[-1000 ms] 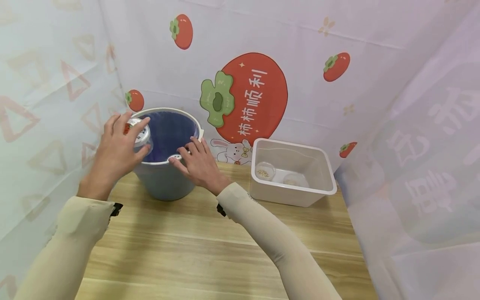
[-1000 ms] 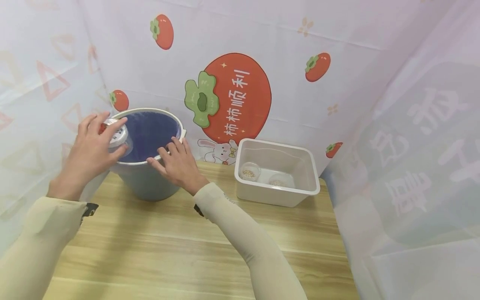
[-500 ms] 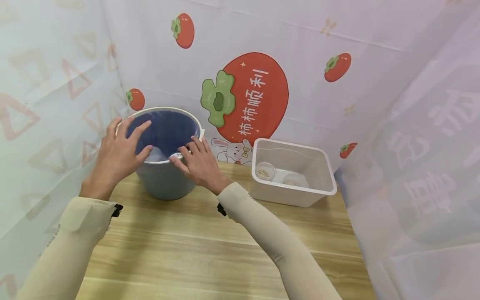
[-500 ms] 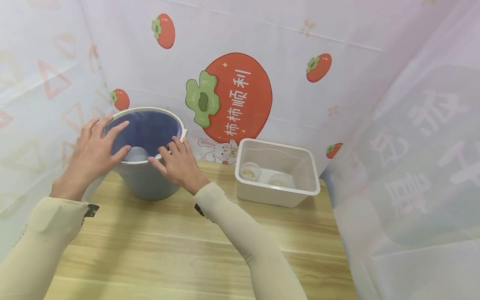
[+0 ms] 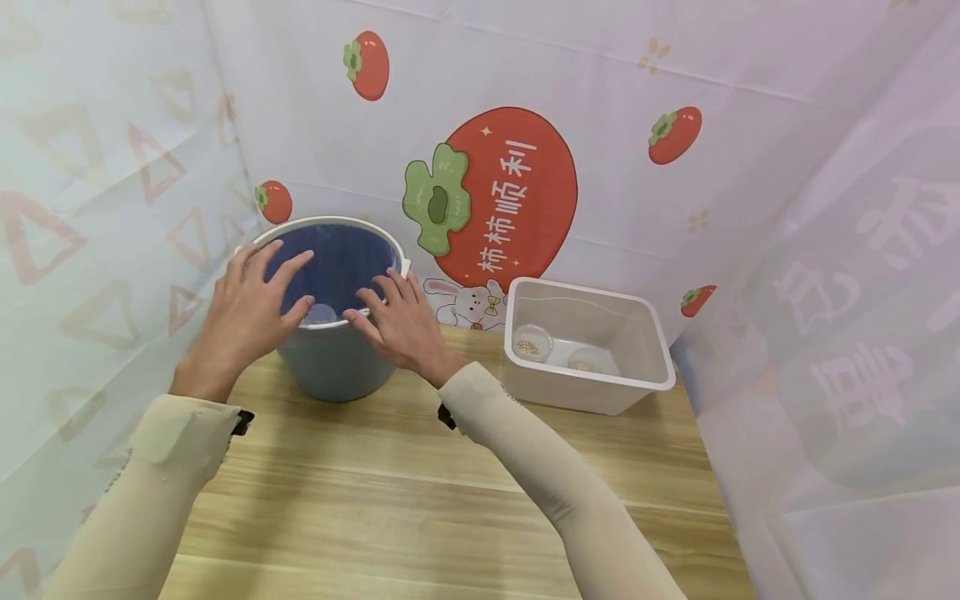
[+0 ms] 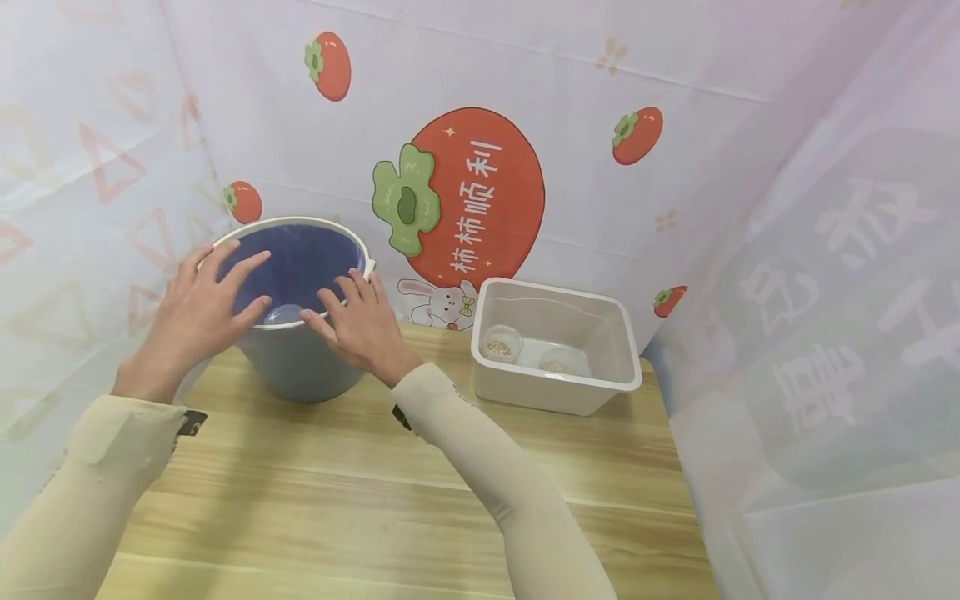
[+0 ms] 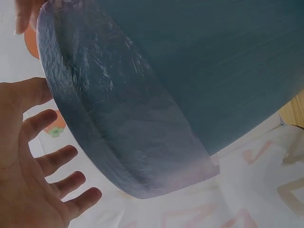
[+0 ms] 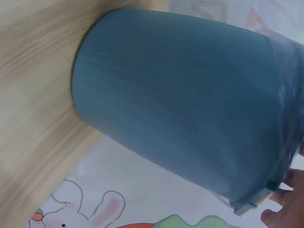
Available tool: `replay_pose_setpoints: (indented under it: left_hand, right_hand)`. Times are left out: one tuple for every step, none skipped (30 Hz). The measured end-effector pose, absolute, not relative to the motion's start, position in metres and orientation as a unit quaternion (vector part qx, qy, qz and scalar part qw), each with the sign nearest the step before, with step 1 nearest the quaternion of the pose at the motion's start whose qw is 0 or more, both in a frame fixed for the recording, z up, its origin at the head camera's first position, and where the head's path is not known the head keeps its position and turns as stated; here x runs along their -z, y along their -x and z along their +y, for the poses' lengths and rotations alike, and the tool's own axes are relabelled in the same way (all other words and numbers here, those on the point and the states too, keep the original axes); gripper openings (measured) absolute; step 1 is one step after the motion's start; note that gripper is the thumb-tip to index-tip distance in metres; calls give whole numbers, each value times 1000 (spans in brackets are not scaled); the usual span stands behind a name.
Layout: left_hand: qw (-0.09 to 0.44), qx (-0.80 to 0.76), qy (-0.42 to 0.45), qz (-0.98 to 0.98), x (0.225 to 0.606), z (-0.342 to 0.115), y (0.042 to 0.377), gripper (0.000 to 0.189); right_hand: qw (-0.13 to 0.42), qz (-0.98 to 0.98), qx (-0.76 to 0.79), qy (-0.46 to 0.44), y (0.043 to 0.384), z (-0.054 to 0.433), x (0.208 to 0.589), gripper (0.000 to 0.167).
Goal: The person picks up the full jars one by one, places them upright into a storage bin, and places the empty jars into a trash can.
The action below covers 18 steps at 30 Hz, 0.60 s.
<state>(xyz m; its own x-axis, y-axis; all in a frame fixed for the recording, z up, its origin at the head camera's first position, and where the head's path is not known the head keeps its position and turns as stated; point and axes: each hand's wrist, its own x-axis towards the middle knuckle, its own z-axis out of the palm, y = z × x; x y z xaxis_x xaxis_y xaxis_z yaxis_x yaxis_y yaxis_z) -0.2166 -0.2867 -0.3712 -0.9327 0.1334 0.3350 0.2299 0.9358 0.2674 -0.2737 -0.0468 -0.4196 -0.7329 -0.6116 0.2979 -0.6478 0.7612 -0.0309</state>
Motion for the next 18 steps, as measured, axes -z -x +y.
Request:
replay_pose_setpoints:
  left_hand:
    - [158, 152, 95, -971, 371, -286, 217, 67]
    - [158, 150, 96, -971, 371, -284, 217, 68]
    - [159, 147, 97, -971, 371, -283, 217, 68]
    - [161, 144, 98, -971, 371, -282, 218, 68]
    - [163, 141, 101, -971, 370, -280, 219, 68]
    - [166, 138, 103, -971, 369, -277, 219, 68]
    - [170, 135, 106, -970, 368, -275, 220, 67]
    - [171, 133, 109, -970, 368, -273, 221, 67]
    - [172, 133, 111, -970, 367, -270, 222, 66]
    - [172, 134, 114, -969, 366, -267, 223, 65]
    - [171, 135, 117, -969, 365, -264, 223, 65]
    - [170, 134, 120, -969, 365, -261, 223, 64]
    - [169, 134, 122, -969, 365, -258, 224, 64]
    - [167, 135, 123, -969, 365, -255, 224, 63]
    - [166, 135, 125, -969, 364, -252, 224, 63]
    - [165, 134, 126, -969, 364, -250, 224, 62]
    - [165, 134, 127, -969, 364, -247, 224, 62]
    - [164, 134, 128, -969, 364, -245, 224, 62]
  right_hand:
    - [137, -928, -73, -338, 274, -45, 417, 57]
    - [137, -928, -80, -337, 274, -43, 415, 57]
    - [139, -927, -87, -336, 275, -41, 412, 56]
    - [143, -927, -91, -335, 275, -39, 409, 55]
    - [143, -927, -98, -333, 275, -36, 406, 55]
    - [146, -927, -101, -331, 275, -33, 404, 55]
    - [147, -927, -105, -330, 276, -30, 402, 55]
    - [150, -926, -109, -329, 277, -27, 400, 54]
    - [157, -925, -111, -329, 277, -23, 399, 54]
    - [161, -924, -113, -328, 277, -20, 398, 54]
    - [162, -923, -116, -328, 278, -16, 397, 54]
    - [168, -923, -114, -327, 278, -12, 397, 54]
    - [169, -923, -116, -325, 278, -8, 397, 54]
    - [172, -923, -114, -324, 278, -4, 397, 53]
    - [170, -925, -116, -321, 277, 1, 397, 54]
    - [163, -927, -120, -316, 277, 5, 398, 55]
    - [155, -930, -123, -311, 276, 9, 398, 56]
    - [147, -932, -126, -306, 276, 13, 399, 58]
